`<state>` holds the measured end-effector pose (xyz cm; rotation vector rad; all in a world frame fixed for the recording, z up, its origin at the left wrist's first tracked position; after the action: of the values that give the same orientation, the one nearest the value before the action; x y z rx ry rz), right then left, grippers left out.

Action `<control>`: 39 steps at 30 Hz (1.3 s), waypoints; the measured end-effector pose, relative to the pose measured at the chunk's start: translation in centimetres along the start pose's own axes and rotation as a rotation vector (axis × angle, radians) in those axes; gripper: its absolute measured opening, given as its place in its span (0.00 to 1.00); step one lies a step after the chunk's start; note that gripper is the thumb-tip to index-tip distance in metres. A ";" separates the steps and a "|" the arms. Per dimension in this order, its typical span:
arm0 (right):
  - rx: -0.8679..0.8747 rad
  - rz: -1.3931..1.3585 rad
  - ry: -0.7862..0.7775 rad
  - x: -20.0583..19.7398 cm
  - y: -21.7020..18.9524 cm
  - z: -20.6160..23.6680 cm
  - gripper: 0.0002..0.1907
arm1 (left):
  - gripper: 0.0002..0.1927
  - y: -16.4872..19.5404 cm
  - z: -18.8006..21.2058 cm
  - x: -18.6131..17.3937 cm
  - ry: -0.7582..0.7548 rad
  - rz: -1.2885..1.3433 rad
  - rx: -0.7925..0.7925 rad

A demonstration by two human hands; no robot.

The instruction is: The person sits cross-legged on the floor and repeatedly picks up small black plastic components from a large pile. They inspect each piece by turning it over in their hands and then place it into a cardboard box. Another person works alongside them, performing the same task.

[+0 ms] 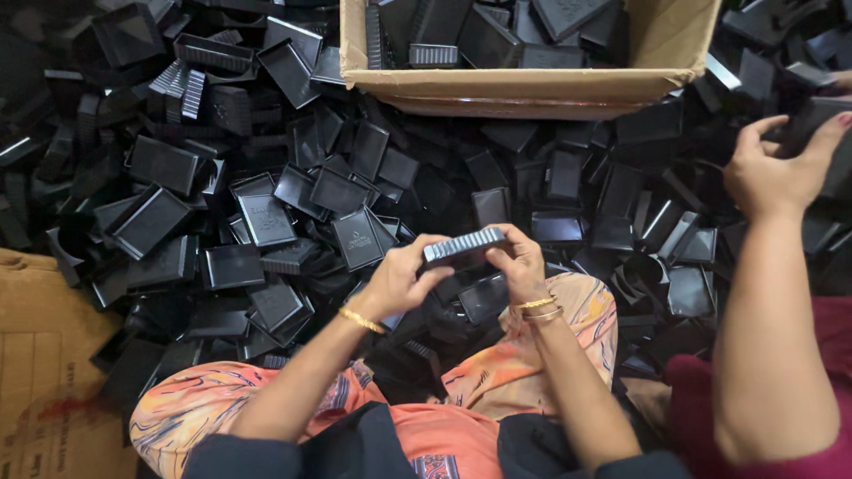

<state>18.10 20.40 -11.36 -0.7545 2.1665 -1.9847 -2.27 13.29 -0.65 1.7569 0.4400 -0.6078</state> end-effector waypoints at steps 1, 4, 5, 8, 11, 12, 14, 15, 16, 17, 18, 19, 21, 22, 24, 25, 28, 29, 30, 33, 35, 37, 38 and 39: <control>-0.009 0.029 0.044 -0.7 0.2 -0.3 0.16 | 0.24 0.1 -1.1 -0.6 -0.035 -0.026 0.019; 0.002 0.059 0.102 -1.0 0.8 -2.7 0.29 | 0.25 3.7 -6.0 -4.8 0.173 -0.107 0.481; 0.031 0.049 0.122 -0.4 1.4 -3.3 0.36 | 0.22 4.9 -7.9 -6.9 0.349 -0.157 0.617; 0.203 0.822 -0.183 4.7 5.3 -3.1 0.37 | 0.29 4.7 -14.7 -11.5 0.608 -0.757 0.462; 0.372 1.105 -0.443 8.1 9.4 0.4 0.44 | 0.20 1.2 -15.3 -11.8 0.586 -0.720 0.451; 0.349 1.100 -0.440 8.4 9.8 1.1 0.42 | 0.17 -0.7 -14.2 -10.9 0.527 -0.631 0.475; 0.312 1.085 -0.442 9.0 10.3 2.5 0.38 | 0.08 -7.5 -11.9 -6.7 0.090 -0.620 0.090; 0.346 1.053 -0.482 9.2 10.6 3.2 0.39 | 0.11 -10.9 -10.1 -4.7 -0.127 -0.773 -0.040; 0.376 1.026 -0.519 9.1 10.7 3.6 0.40 | 0.18 -12.6 -8.5 -4.1 -0.106 -0.883 -0.006; 0.405 1.002 -0.557 9.0 10.7 4.0 0.42 | 0.26 -14.0 -7.4 -3.6 -0.082 -0.990 0.029; 0.410 0.983 -0.573 8.9 10.5 4.1 0.40 | 0.26 -14.9 -6.6 -3.0 -0.064 -0.994 0.070; 0.414 0.962 -0.590 8.7 10.2 4.3 0.39 | 0.26 -15.4 -6.1 -2.5 -0.047 -0.999 0.110; 0.387 0.905 -0.610 8.1 9.5 4.5 0.37 | 0.25 -16.6 -6.1 -0.7 -0.240 -1.005 0.033; 0.357 0.864 -0.608 7.9 9.1 4.6 0.36 | 0.26 -17.5 -6.1 0.8 -0.453 -0.998 -0.086; 0.335 0.769 -0.530 6.7 8.3 4.9 0.32 | 0.29 -17.9 -5.9 2.9 -0.729 -1.074 -0.232; 0.341 0.713 -0.453 5.8 7.8 4.9 0.30 | 0.29 -17.9 -5.8 3.6 -0.794 -1.170 -0.255; 0.286 0.613 -0.235 2.6 5.5 5.0 0.23 | 0.20 -18.3 -4.8 4.5 -0.797 -1.358 -0.277; 0.253 0.587 -0.169 1.7 4.5 4.9 0.21 | 0.17 -18.2 -4.1 4.3 -0.766 -1.405 -0.283; 0.193 0.579 -0.121 0.9 3.3 4.7 0.22 | 0.20 -17.7 -3.3 4.0 -0.696 -1.406 -0.235; 0.088 0.388 0.001 -0.2 0.7 3.9 0.34 | 0.32 -15.5 0.1 2.3 -0.659 -1.406 -0.125; 0.134 0.050 0.047 -0.3 0.2 3.4 0.44 | 0.43 -13.8 3.1 1.3 -0.870 -1.386 -0.102; 0.109 -0.122 0.037 0.4 -0.4 2.8 0.52 | 0.45 -11.7 4.3 -0.9 -0.919 -1.348 -0.130; 0.097 -0.208 0.028 0.9 -0.7 2.5 0.56 | 0.46 -10.8 4.6 -2.1 -0.941 -1.330 -0.147; 0.112 -0.267 0.044 1.4 -0.6 2.4 0.57 | 0.43 -8.9 3.7 -3.6 -0.696 -1.181 -0.130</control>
<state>17.99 17.61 -10.72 -1.0386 2.0477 -2.2458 -10.97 12.14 -6.06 0.9048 0.9686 -1.8766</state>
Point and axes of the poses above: each hand's wrist, its own z-axis away from the middle knuckle, its own x-axis out of the palm, y = z × x, the point moved 6 cm from there along -z, towards the middle knuckle, and after that the axes turned 7 degrees about -z, right-handed, at the moved point
